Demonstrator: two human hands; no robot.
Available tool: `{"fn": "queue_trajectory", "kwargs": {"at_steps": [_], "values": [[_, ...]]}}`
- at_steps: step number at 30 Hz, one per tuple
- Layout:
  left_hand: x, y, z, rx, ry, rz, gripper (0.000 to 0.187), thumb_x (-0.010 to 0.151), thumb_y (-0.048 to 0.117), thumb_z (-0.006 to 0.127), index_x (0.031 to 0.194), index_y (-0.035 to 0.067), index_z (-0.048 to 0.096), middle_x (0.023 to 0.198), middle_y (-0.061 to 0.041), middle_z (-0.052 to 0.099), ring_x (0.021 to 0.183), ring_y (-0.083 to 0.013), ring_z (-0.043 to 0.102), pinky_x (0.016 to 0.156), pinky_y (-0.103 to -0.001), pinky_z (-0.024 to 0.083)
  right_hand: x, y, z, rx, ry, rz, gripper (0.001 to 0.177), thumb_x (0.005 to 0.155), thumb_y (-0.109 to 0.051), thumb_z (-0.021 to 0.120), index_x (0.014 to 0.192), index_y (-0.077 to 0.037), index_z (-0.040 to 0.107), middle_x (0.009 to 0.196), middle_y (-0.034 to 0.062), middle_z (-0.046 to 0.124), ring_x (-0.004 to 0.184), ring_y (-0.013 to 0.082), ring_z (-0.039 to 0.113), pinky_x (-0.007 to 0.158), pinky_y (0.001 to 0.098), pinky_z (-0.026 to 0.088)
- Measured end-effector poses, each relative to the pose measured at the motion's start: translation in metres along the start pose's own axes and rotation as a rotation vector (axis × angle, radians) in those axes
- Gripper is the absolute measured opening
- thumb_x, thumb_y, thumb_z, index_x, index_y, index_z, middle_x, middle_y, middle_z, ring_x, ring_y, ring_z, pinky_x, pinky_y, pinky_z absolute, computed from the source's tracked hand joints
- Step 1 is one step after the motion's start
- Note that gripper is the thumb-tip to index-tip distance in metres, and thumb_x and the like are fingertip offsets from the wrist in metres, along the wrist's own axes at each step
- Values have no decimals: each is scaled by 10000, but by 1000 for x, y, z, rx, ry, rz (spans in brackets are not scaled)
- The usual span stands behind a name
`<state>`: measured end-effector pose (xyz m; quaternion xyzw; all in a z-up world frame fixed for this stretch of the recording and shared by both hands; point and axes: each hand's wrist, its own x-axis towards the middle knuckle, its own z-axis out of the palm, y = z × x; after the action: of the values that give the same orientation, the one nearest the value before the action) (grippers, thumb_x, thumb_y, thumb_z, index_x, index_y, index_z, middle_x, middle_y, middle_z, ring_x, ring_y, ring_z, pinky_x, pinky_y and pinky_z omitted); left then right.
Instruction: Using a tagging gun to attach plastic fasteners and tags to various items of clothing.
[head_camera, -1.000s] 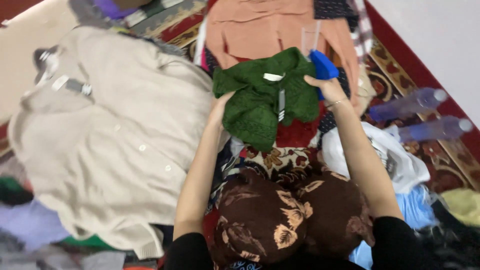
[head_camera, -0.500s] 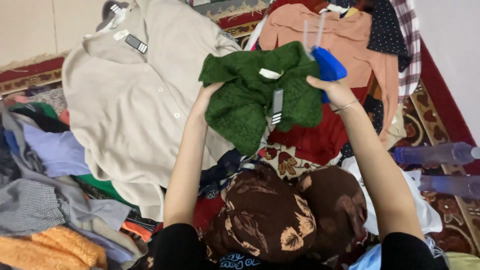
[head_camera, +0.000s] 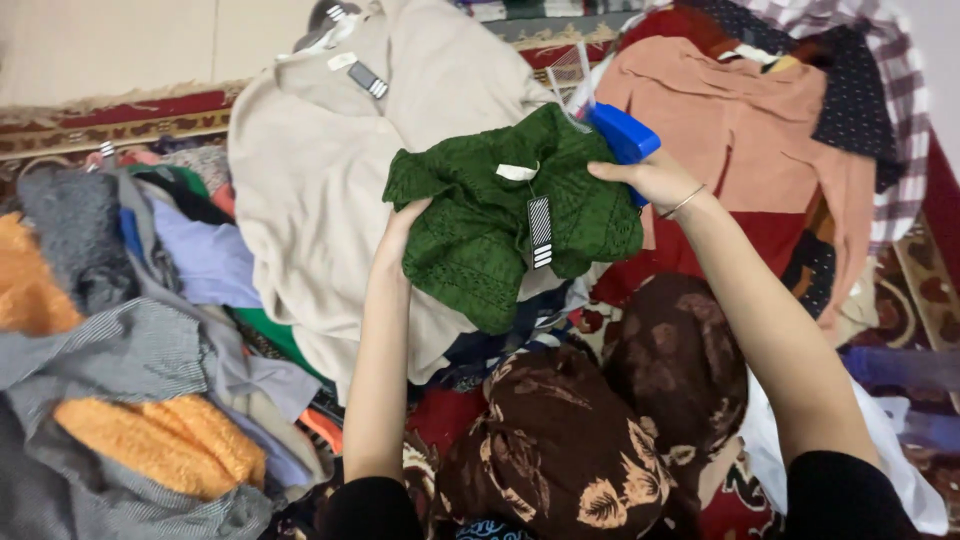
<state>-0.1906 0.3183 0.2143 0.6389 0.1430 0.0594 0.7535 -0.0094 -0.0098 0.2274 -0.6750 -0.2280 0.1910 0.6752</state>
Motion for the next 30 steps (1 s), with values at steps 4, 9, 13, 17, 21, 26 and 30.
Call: {"fn": "queue_trajectory", "kwargs": {"at_steps": [4,9,13,17,21,26,30], "values": [[-29,-1,-28,49,52,-6,498,870,225,665,1293,-34,618,1211,-110,688,1074,-202,632,953,-306,493,14,-26,33,-46,-97,48,840,778,-103,881,1506,-88,464,1548,112,459,1460,247,383,1231,451,291],[-56,-2,-59,101,125,4,496,876,237,661,1289,-34,617,1213,-104,683,1082,-201,624,959,-310,489,29,-42,61,-190,-330,111,792,744,-140,856,1458,-60,523,1520,172,487,1447,281,388,1224,456,290],[-74,12,-63,126,183,2,494,880,245,659,1286,-33,616,1213,-100,681,1087,-201,619,963,-312,486,35,-65,84,-246,-433,214,783,728,-130,837,1442,-28,532,1499,196,507,1438,304,411,1230,457,297],[-78,13,-62,375,377,-379,769,734,400,867,1310,-11,564,1212,-243,572,1112,-343,606,885,-445,515,55,-50,89,-663,-431,299,725,718,-410,867,1322,-69,653,1309,173,646,1291,318,563,1120,451,415],[-71,2,-69,409,417,-206,361,762,216,880,1044,23,762,889,-166,741,818,-237,711,665,-356,590,77,0,80,-822,-373,304,675,675,-533,907,1176,-110,744,1090,156,725,1148,333,660,973,443,491],[-75,16,-68,587,366,-177,530,736,302,905,1129,17,693,1082,-238,710,1068,-378,681,890,-475,559,77,3,72,-834,-369,209,610,698,-518,902,1159,-161,724,1023,159,706,1109,368,657,953,450,483],[-89,45,-69,745,199,-227,733,685,413,929,1210,3,623,1225,-301,636,1221,-489,584,1054,-568,476,77,23,54,-784,-311,34,449,758,-443,914,1072,-192,714,831,92,656,937,305,665,879,395,488]]}}
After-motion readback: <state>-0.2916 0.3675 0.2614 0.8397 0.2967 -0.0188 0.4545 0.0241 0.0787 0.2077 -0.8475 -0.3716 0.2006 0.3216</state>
